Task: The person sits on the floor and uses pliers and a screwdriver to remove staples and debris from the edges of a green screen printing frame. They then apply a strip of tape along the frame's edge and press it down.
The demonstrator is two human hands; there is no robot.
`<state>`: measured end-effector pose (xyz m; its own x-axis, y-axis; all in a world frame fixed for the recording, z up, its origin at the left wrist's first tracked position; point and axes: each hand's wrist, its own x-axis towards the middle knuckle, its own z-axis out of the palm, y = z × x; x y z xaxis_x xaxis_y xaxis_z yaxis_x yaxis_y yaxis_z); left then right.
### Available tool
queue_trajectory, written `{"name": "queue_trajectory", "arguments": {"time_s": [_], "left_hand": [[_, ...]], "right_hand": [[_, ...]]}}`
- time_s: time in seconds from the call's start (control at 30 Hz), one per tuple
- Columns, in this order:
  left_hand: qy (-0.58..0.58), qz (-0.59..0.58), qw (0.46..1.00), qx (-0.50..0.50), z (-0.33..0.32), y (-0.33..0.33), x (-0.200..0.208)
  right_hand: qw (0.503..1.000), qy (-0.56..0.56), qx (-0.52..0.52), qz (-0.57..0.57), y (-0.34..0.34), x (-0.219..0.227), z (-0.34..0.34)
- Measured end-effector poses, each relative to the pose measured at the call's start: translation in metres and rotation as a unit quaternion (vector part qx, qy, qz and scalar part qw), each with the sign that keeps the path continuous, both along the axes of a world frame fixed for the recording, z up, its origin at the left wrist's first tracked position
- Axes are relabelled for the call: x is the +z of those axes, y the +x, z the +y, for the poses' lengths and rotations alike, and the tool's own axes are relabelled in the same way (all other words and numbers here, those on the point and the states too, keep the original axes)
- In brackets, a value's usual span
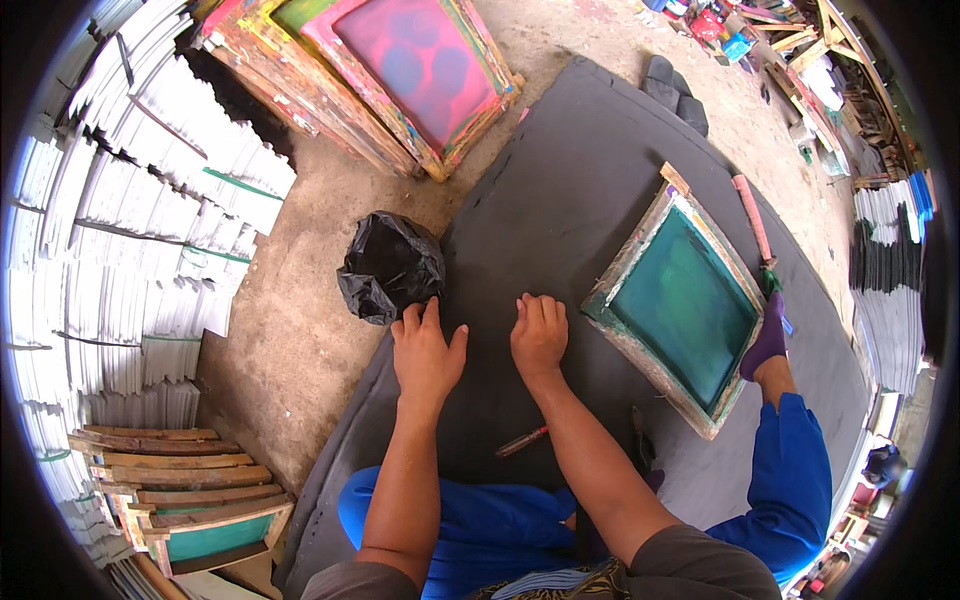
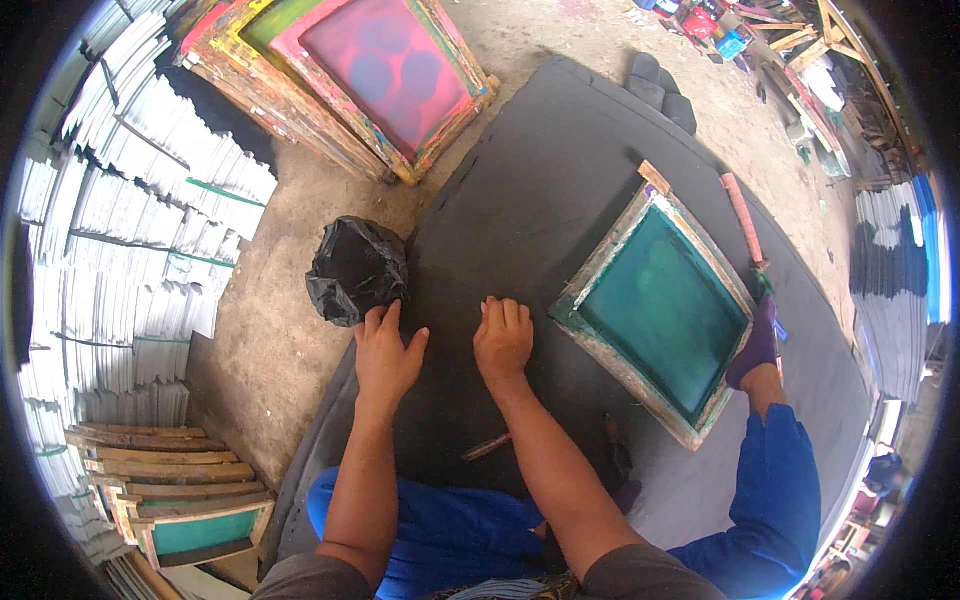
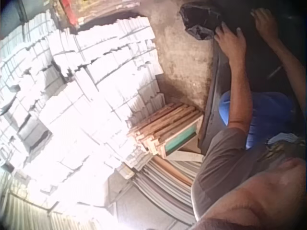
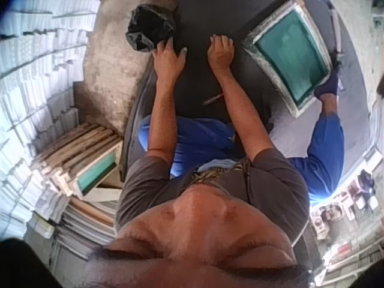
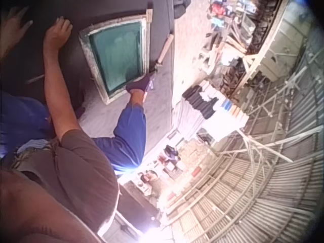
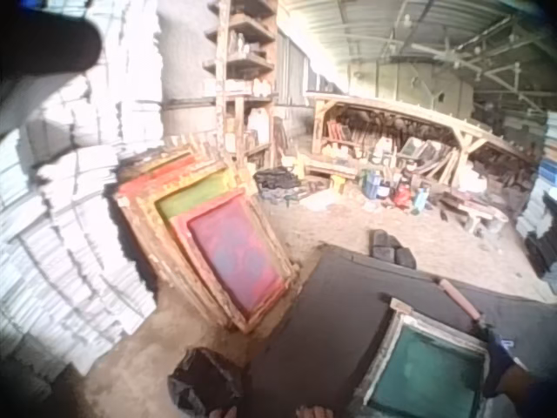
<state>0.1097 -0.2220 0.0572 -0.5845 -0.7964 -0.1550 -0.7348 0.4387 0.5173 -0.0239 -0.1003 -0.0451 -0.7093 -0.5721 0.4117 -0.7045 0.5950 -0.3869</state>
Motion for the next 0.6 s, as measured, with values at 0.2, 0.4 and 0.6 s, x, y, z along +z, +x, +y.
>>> {"name": "queue_trajectory", "arguments": {"time_s": [0.2,0.4,0.6], "left_hand": [[0.000,0.004,1.000,0.003,-0.001,0.003,0.001],[0.004,-0.012,1.000,0.001,0.000,0.000,0.003],[0.002,-0.013,1.000,-0.002,-0.001,0.000,-0.001]], "right_hand": [[0.997,-0.070,-0.010,-0.021,0.003,0.018,0.005],[0.998,0.003,-0.054,-0.042,0.004,0.022,-0.003],[0.996,-0.042,-0.020,-0.083,-0.002,0.009,0.006]]}}
